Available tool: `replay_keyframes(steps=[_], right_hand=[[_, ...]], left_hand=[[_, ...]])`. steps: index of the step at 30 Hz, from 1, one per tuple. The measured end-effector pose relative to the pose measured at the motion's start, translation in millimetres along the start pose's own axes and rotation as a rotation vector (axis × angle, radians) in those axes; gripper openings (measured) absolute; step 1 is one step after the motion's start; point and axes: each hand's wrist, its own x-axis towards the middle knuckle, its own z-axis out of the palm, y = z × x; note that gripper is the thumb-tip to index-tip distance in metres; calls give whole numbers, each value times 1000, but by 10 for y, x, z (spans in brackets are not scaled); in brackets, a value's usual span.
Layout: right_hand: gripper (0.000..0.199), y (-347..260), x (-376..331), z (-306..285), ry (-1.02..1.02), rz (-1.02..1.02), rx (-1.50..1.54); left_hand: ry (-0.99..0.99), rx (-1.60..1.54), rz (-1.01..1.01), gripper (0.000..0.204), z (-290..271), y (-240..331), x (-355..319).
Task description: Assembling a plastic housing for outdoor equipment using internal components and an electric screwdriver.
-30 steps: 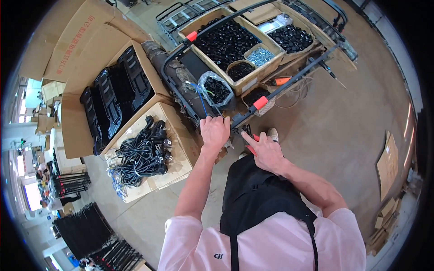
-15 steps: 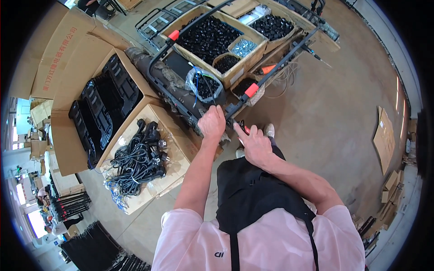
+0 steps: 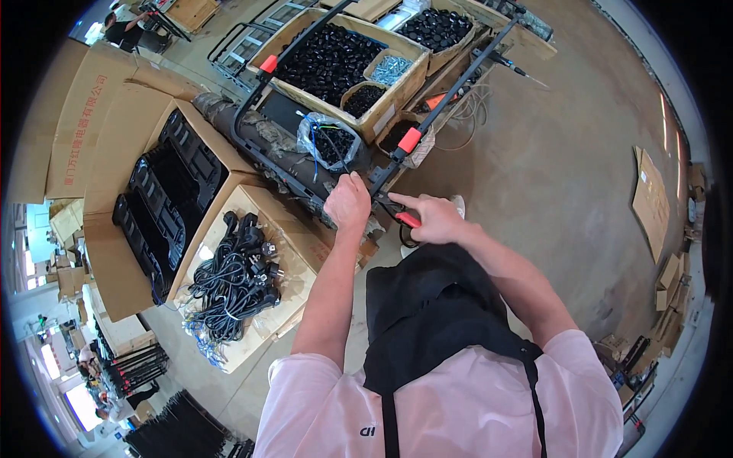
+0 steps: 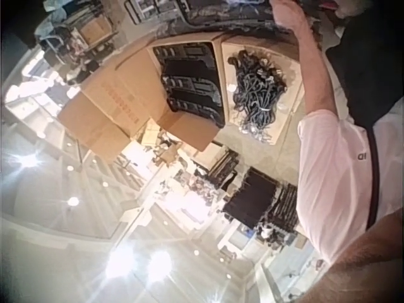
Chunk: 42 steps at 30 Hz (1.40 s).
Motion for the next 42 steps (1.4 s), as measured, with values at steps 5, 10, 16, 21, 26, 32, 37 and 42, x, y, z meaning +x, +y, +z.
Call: replay_keyframes(steps=[5,10,16,21,26,32,37,42], right_hand=[[94,612,244,88,-345,14,967],[76,194,116,-160,-207,51,-271],[74,145,129,-248,-354,186,-23],[76,193,170,-229,-352,203,9],[67,773,155,-246,-450,317,112],[48,1225,1018,206,-341,354,-26],[53,1480,1698,745,-309,317,131],[52,1963,1753,1142,-189,190,319]], left_hand=[[-6,-22,-5,45,5,57,37],[-8,-42,-34,44,18,29,77],[-9,-51,-81,45,27,76,85],[-25,-72,-98,44,-7,103,129],[-16,-55,-127,43,12,119,150],[-27,-7,-167,42,5,133,146],[-25,51,-187,43,18,209,168],[-52,73,-198,43,46,293,223]])
